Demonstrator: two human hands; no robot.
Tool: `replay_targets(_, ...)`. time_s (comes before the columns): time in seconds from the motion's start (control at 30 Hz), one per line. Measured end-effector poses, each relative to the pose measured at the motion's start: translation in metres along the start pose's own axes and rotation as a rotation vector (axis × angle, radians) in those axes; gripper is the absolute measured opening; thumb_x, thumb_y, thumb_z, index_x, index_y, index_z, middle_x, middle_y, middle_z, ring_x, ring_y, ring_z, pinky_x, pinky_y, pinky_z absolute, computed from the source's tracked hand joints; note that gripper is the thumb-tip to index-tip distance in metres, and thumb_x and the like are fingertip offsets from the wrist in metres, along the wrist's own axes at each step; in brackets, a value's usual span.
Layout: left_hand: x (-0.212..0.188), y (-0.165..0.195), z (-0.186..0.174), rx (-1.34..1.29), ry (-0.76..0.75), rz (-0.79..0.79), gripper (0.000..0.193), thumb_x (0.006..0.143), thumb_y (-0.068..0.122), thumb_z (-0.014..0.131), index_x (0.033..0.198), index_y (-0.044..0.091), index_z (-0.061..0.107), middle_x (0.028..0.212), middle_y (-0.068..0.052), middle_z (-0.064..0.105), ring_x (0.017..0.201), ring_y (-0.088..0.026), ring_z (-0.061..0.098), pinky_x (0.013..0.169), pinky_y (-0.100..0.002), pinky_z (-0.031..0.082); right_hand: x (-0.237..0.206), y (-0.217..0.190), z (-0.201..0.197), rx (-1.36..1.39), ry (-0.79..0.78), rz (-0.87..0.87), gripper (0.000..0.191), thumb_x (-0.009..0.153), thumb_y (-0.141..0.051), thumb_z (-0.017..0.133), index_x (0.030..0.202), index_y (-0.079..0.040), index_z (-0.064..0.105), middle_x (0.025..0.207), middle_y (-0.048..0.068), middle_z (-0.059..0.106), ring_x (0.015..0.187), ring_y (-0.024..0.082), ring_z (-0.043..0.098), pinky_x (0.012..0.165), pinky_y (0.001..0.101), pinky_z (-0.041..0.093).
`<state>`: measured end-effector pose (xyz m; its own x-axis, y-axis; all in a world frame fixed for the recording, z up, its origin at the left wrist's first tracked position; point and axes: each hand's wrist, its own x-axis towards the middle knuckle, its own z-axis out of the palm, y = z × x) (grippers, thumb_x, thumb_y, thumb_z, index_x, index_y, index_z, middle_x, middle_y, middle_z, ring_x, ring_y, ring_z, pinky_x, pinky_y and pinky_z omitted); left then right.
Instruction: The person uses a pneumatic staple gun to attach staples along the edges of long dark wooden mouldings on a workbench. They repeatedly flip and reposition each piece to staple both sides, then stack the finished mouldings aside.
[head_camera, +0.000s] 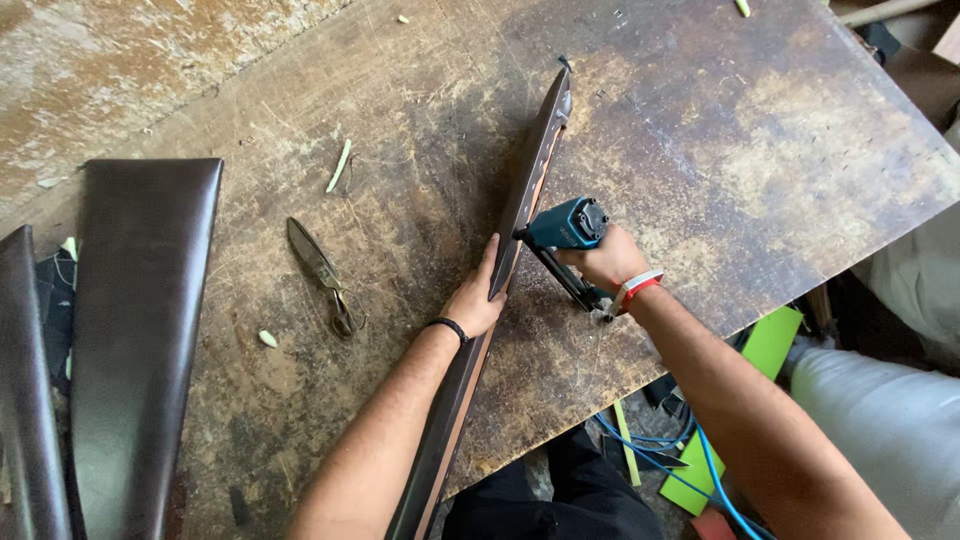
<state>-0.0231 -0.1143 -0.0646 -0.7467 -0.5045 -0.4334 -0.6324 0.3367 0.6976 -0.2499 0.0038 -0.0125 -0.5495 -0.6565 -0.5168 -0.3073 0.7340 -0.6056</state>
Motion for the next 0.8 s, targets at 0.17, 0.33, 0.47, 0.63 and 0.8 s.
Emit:
replay_targets(0.17,0.0,0.0,0.0,0.007,0.033,0.074,0.111,0.093,0.01,0.067,0.159,0.038,-0.017,0.158,-0.029,0.038,0.14,-0.045,0.046,0.116,-0.051,0.04,-0.01,0.005,0.003,-0.081,-0.061,0.009,0.051,0.074,-0.043,0.088,0.102,-0.002,0.076,0.089,0.014,0.077,0.079,0.025,0.076,0.079,0.0394,0.061)
replay_targets(0.33,-0.001,0.003,-0.001,0.023,0.007,0.018,0.113,0.091,0.007,0.068,0.16,0.036,-0.016,0.15,-0.028,0.049,0.136,-0.043,0.053,0.114,-0.05,0.044,-0.029,0.008,0.016,-0.05,-0.062,-0.139,0.046,0.07,-0.041,0.087,0.095,-0.004,0.077,0.085,0.012,0.077,0.074,0.024,0.075,0.076,0.0379,0.06)
replay_targets(0.47,-0.003,0.008,-0.004,-0.011,0.002,0.022,0.118,0.087,0.001,0.069,0.159,0.036,-0.017,0.154,-0.024,0.045,0.137,-0.04,0.052,0.113,-0.049,0.044,-0.041,0.007,0.024,-0.225,-0.121,-0.076,0.048,0.076,-0.046,0.084,0.087,0.001,0.077,0.079,0.015,0.078,0.068,0.026,0.076,0.073,0.0376,0.063)
replay_targets(0.63,-0.004,0.008,-0.005,0.01,-0.024,0.007,0.125,0.085,0.002,0.075,0.158,0.034,-0.021,0.156,-0.024,0.043,0.139,-0.037,0.049,0.115,-0.049,0.041,-0.054,0.007,0.031,-0.168,-0.066,-0.227,0.049,0.07,-0.047,0.084,0.083,0.0,0.077,0.074,0.015,0.075,0.064,0.028,0.074,0.069,0.0409,0.061)
replay_targets(0.8,-0.002,0.003,-0.002,0.031,-0.007,0.036,0.128,0.083,-0.003,0.074,0.159,0.03,-0.024,0.153,-0.025,0.047,0.136,-0.037,0.054,0.115,-0.047,0.044,-0.064,0.01,0.038,-0.254,-0.048,-0.171,0.053,0.073,-0.05,0.084,0.081,0.002,0.076,0.073,0.017,0.075,0.066,0.028,0.075,0.071,0.0398,0.062)
